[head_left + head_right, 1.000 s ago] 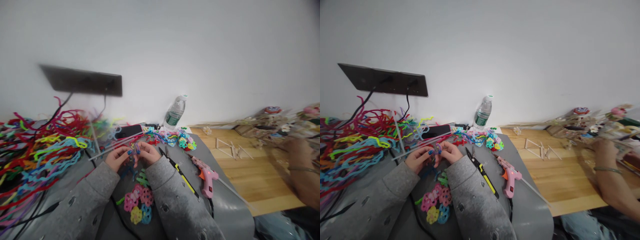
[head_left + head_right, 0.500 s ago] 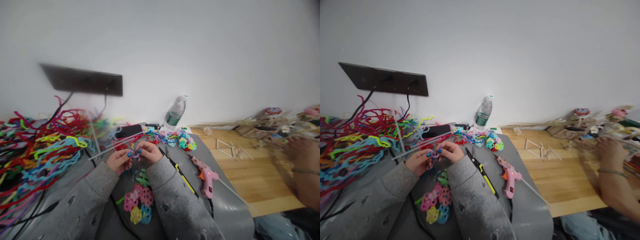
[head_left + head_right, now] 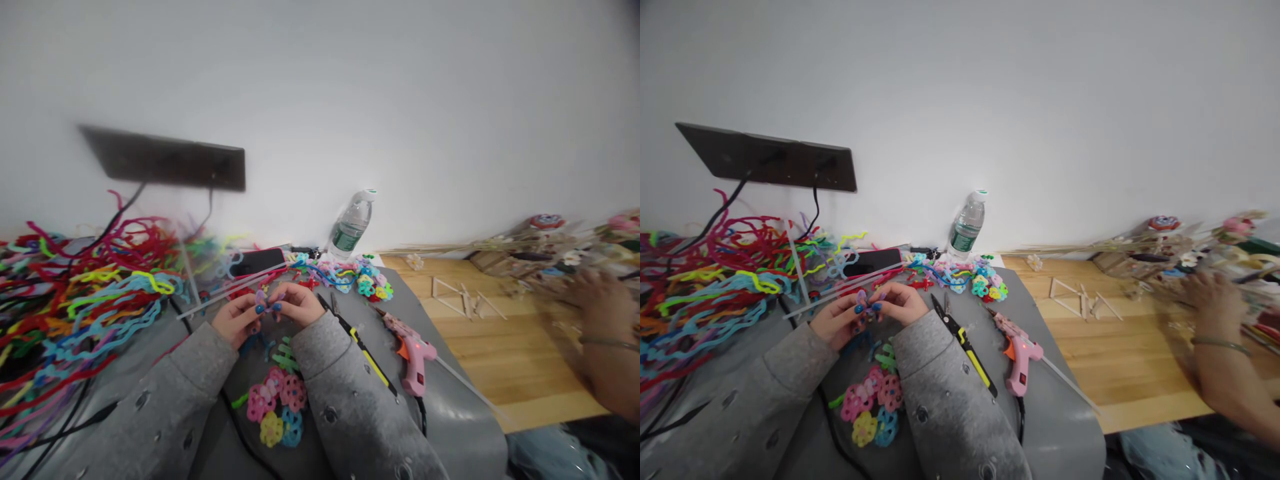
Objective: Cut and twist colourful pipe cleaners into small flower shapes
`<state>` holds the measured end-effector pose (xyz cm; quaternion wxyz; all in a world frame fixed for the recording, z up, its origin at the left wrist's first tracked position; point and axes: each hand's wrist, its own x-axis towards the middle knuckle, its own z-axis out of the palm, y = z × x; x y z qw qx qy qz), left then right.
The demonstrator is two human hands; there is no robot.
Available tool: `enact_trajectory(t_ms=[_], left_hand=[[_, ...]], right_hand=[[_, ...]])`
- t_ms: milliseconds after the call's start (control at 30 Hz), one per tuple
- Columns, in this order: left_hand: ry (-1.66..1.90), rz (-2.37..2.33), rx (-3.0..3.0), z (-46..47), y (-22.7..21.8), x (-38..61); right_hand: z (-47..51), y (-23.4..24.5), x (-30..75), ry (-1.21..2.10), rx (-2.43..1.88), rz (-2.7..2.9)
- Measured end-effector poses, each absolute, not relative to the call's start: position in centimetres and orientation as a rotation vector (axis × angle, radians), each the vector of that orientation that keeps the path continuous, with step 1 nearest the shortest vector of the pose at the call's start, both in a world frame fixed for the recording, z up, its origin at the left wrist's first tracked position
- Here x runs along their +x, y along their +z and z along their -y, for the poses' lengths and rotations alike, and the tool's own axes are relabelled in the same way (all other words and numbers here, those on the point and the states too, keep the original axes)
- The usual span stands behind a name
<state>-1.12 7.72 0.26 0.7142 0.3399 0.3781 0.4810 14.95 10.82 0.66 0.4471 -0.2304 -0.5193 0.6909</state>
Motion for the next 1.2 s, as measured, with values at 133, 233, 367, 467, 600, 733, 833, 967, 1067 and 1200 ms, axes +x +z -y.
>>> enact_trajectory(t_ms=[133, 233, 367, 467, 600, 733, 833, 967, 1067, 1200], left_hand=[[1.1, -0.845, 0.775, -7.9, 0.3, -1.1], [1.076, -0.85, 0.78, -7.8, 0.3, -1.1], [1.001, -0.852, 0.795, -7.7, 0.3, -1.2], [0.968, -0.869, 0.804, -7.7, 0.3, -1.2], [0.914, -0.878, 0.811, -7.8, 0.1, -1.4], [0.871, -0.904, 0.839, -8.0, -0.4, -1.5], [0.902, -0.936, 0.881, -8.0, -0.6, -1.5], [0.996, -0.961, 0.917, -8.0, -0.4, -1.5], [1.047, -0.995, 0.92, -7.9, -0.2, -1.3], [1.066, -1.012, 0.896, -7.8, 0.0, -1.1]], right_hand=[[-10.8, 0.8, 14.9, 1.709, -0.578, 1.273], [-10.8, 0.6, 15.0, 1.666, -0.601, 1.257], [-10.9, 0.4, 15.1, 1.606, -0.634, 1.218], [-10.9, 0.5, 15.0, 1.576, -0.65, 1.231], [-10.7, 1.0, 14.9, 1.541, -0.671, 1.257], [-10.6, 1.2, 14.8, 1.482, -0.699, 1.272], [-10.7, 1.0, 14.8, 1.449, -0.72, 1.292], [-10.8, 0.6, 14.7, 1.479, -0.691, 1.309], [-10.8, 0.2, 14.6, 1.467, -0.689, 1.336], [-10.9, -0.1, 14.6, 1.29, -0.686, 1.428]])
